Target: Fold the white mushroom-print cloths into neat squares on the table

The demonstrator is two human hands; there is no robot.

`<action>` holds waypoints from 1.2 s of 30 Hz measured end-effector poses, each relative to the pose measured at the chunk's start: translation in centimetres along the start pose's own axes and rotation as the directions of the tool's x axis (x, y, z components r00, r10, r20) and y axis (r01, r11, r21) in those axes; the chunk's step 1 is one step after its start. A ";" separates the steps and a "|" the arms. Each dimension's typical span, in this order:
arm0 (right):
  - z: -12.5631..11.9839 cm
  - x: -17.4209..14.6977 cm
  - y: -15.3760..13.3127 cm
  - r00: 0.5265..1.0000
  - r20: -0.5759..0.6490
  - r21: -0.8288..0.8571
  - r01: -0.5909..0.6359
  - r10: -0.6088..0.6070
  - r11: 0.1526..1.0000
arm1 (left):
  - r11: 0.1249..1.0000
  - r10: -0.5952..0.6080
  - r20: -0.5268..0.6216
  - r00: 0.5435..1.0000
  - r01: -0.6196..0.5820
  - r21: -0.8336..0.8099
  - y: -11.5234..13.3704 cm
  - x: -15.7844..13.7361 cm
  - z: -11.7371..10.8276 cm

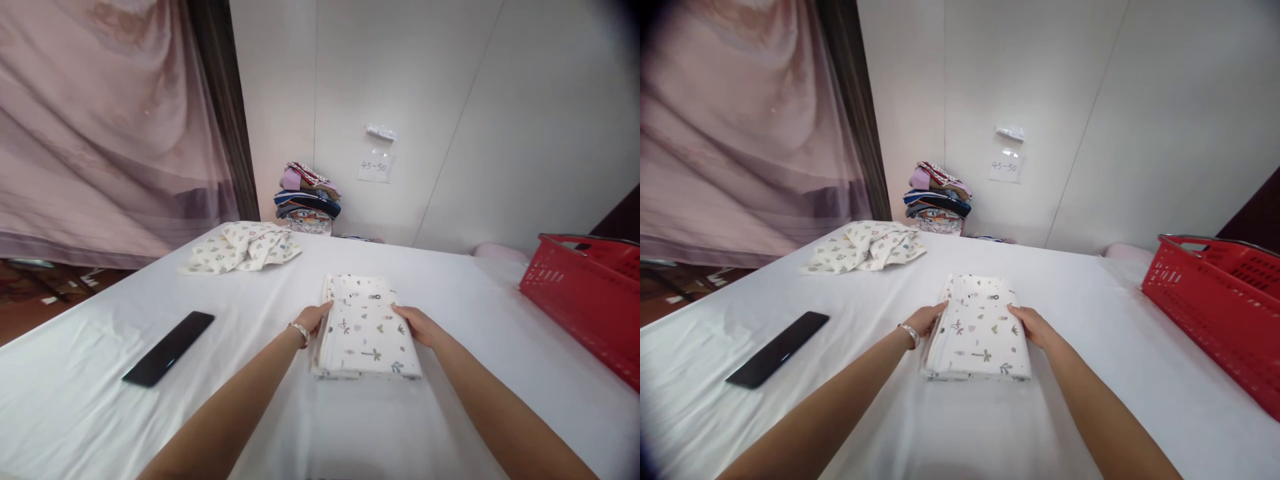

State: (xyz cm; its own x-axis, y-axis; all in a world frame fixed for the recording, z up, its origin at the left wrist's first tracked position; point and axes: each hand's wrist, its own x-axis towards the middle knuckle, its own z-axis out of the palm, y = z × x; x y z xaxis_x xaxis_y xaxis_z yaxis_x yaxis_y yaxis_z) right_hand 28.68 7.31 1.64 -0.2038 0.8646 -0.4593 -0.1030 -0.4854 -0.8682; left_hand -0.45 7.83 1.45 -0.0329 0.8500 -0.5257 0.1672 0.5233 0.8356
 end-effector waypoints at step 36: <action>0.4 -1.3 1.1 0.994 -0.052 0.111 0.103 -0.098 0.988 | 0.951 0.061 0.019 0.998 -0.052 -0.306 0.2 1.6 1.9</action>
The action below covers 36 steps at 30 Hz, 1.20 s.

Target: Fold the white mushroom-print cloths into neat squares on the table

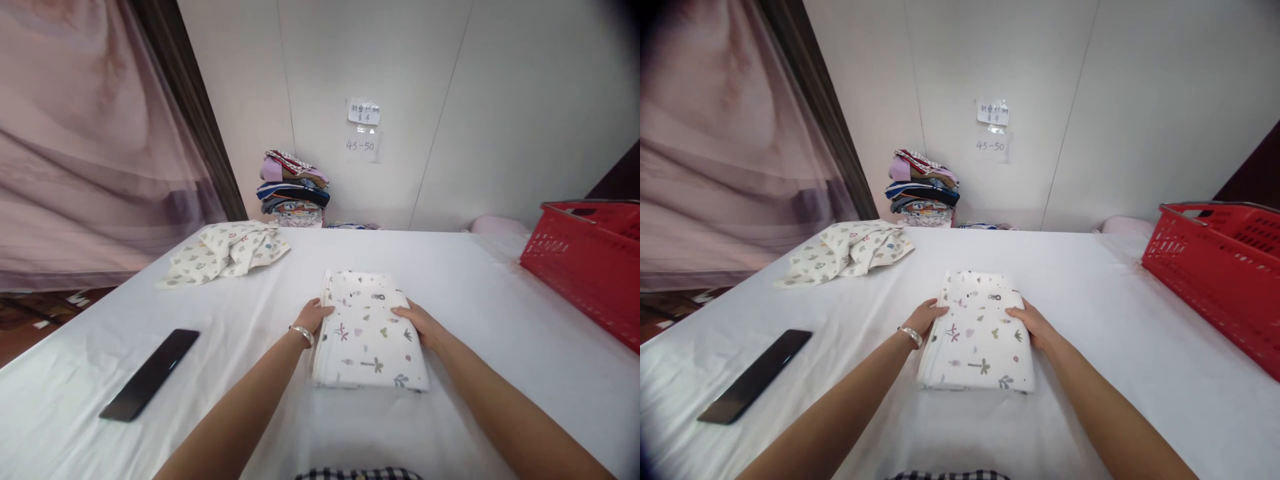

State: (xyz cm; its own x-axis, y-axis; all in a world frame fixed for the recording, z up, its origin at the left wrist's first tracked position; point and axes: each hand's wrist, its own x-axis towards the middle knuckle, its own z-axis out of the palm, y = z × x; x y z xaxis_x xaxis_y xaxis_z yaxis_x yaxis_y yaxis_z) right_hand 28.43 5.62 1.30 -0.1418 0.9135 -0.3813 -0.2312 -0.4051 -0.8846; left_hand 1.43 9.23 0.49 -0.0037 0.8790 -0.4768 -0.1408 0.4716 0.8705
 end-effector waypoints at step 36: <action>-3.1 0.3 -1.4 0.954 -0.298 -0.037 0.017 -0.027 0.999 | 0.941 -0.053 0.040 0.998 0.036 0.336 1.0 -1.9 0.8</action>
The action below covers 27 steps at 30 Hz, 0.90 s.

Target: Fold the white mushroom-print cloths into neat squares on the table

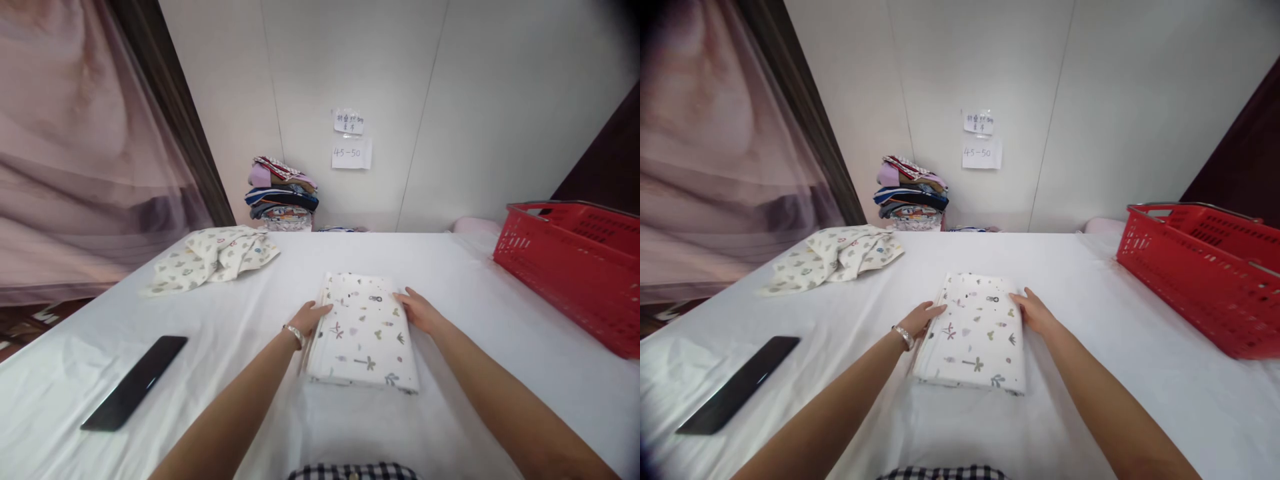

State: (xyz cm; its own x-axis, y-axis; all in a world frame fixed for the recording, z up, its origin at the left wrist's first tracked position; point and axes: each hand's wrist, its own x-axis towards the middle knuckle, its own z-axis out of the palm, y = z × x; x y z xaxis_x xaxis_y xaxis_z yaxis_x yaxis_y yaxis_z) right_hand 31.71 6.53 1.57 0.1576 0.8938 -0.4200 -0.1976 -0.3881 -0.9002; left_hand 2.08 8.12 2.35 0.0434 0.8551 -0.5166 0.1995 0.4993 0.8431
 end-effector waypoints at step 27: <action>0.4 6.0 -4.2 0.999 0.016 -0.535 0.051 -0.050 0.843 | 0.985 0.089 -0.046 0.995 -0.081 0.153 -2.1 -3.1 -0.2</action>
State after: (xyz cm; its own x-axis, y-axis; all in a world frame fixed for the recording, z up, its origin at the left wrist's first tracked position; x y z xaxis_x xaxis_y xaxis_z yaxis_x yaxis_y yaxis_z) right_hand 33.08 13.60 2.91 0.1517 0.9156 -0.3724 0.3589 -0.4020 -0.8424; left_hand 1.32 4.44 2.23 0.0158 0.9018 -0.4318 0.3430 0.4008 0.8496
